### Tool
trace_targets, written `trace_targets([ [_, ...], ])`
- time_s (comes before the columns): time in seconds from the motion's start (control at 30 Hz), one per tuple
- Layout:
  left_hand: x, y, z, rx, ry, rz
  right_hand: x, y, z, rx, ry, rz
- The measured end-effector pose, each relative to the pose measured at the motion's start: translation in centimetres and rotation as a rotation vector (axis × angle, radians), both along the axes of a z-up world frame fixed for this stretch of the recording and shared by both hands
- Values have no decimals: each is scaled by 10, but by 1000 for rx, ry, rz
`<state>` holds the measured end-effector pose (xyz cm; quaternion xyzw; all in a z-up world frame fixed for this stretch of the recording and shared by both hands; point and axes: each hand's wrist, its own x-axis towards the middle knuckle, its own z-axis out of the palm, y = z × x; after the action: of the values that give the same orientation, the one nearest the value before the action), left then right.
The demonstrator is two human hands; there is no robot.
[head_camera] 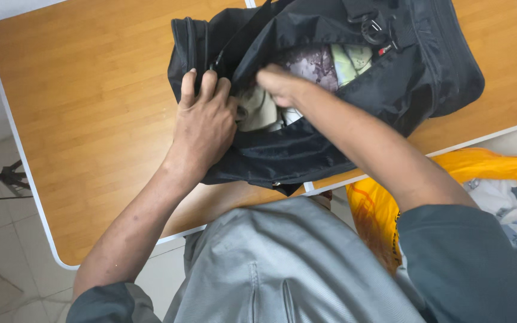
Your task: The person folds several small items of clothing by hand on a table and places them into a black duffel bag.
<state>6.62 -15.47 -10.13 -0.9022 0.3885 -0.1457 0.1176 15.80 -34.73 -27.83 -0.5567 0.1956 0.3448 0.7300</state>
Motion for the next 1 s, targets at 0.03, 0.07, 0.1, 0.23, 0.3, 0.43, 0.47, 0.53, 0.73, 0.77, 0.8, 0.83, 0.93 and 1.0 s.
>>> trace_targets([
  [0.03,0,1,0,-20,9,4,-5,9,-5,108,22,11],
  [0.07,-1,3,1,-36,19,10,-7,15,-9,110,23,16],
  [0.1,-3,5,1,-34,20,15,-8,20,-15,173,-23,-39],
  [0.23,-2,2,4,-99,17,-3,4,8,-40,478,-88,-148],
  [0.3,0,0,7,-105,37,-5,4,3,-44,462,-78,-206],
  [0.43,0,-4,6,-100,42,17,2,-4,-38,162,-49,-282],
  [0.47,0,-3,4,-108,32,21,3,-5,-38,162,-53,-277],
  [0.53,0,1,2,-87,25,23,4,-7,-43,-777,-933,205],
  [0.73,-1,-1,4,-132,58,11,-6,-3,-21,-930,-1086,176],
  [0.77,-1,-1,3,-151,43,2,-9,2,-7,-927,-1089,180],
  [0.8,-2,1,2,-153,47,4,-14,5,8,-895,-1061,239],
  [0.83,-1,3,1,-149,64,-7,-21,7,25,-862,-1033,297],
  [0.93,-1,6,-1,-161,80,-16,-49,12,71,-1268,-888,578],
  [1.0,-1,6,1,-177,78,-17,-66,22,88,-1409,-913,753],
])
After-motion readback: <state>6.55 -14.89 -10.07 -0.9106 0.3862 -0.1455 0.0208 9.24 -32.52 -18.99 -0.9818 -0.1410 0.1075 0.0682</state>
